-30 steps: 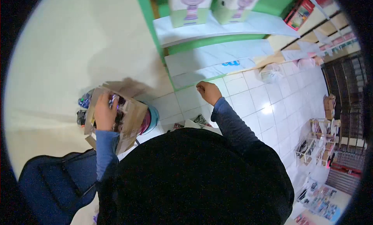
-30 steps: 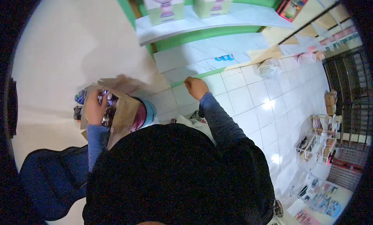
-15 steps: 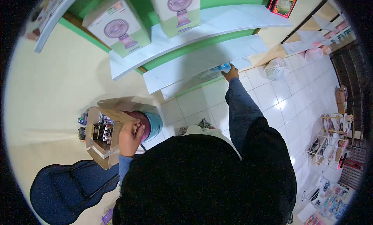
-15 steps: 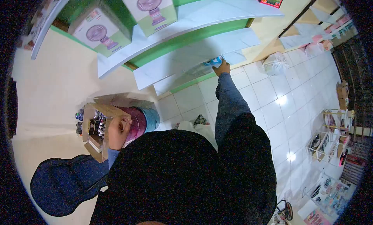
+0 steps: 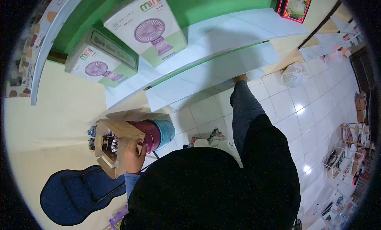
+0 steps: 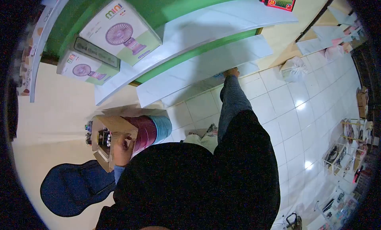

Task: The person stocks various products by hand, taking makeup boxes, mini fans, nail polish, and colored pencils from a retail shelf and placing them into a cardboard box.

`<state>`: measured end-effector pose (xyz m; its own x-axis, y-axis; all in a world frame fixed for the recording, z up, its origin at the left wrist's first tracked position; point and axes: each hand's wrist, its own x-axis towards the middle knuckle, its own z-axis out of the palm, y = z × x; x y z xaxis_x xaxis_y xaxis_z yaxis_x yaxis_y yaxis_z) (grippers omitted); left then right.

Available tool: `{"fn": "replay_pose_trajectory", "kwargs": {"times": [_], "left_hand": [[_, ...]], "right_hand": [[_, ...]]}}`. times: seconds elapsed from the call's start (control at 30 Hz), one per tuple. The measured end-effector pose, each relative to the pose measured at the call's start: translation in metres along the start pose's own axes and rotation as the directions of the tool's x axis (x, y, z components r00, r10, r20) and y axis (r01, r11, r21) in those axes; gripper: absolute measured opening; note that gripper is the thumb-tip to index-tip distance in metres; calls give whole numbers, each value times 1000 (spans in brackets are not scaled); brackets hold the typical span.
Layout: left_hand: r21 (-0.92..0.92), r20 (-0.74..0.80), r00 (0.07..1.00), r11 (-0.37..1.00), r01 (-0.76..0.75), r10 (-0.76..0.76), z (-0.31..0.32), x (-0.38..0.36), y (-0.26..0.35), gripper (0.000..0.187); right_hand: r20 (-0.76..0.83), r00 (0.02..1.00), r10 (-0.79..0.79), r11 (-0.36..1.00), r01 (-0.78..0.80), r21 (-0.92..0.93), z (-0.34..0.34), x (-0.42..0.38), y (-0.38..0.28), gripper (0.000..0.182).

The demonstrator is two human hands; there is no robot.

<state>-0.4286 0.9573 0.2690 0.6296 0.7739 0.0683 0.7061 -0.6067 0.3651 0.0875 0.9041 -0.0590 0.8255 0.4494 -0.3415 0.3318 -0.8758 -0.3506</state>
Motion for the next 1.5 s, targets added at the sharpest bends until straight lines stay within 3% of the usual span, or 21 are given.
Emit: {"fn": "replay_pose_trajectory", "kwargs": {"times": [0.1,0.2,0.3,0.4,0.5,0.7,0.8,0.93,1.07,1.17,1.33,1.5], "left_hand": [[-1,0,1000,1000,-22,22,3,6,3,21],[2,16,998,998,-60,60,6,14,7,22],[5,58,997,999,-46,45,7,20,17,22],[15,81,996,999,-47,45,9,25,21,23],[3,72,995,998,-66,66,9,26,23,23],[16,91,996,1000,-10,8,9,20,19,24],[15,78,997,1000,-8,7,11,14,15,24],[-9,50,999,1000,-9,9,15,9,9,25],[-1,10,998,998,-63,63,13,1,4,25],[-22,22,999,999,26,-26,10,-6,3,23],[-49,-45,999,999,-7,5,9,-19,-11,21],[-60,-24,996,994,88,-90,6,-40,-35,23]], "right_hand": [[19,1000,-25,998,24,58,6,10,7,47],[-131,974,-183,983,181,-27,20,15,17,46],[-112,942,-316,949,315,-25,27,21,15,47],[-133,940,-313,949,312,-29,24,11,6,48],[-24,952,-305,952,305,-14,2,-4,-3,49],[-80,907,-413,907,402,-123,13,0,-6,47],[-150,832,-533,837,494,-234,8,-8,-17,48],[-68,811,-580,813,572,-109,43,6,-30,50],[-54,806,-590,799,573,-185,44,2,-39,49],[-57,795,-604,780,576,-245,46,5,-42,49],[-52,746,-664,722,621,-306,55,10,-41,49],[-51,681,-731,670,701,-244,55,-16,-37,50]]}}
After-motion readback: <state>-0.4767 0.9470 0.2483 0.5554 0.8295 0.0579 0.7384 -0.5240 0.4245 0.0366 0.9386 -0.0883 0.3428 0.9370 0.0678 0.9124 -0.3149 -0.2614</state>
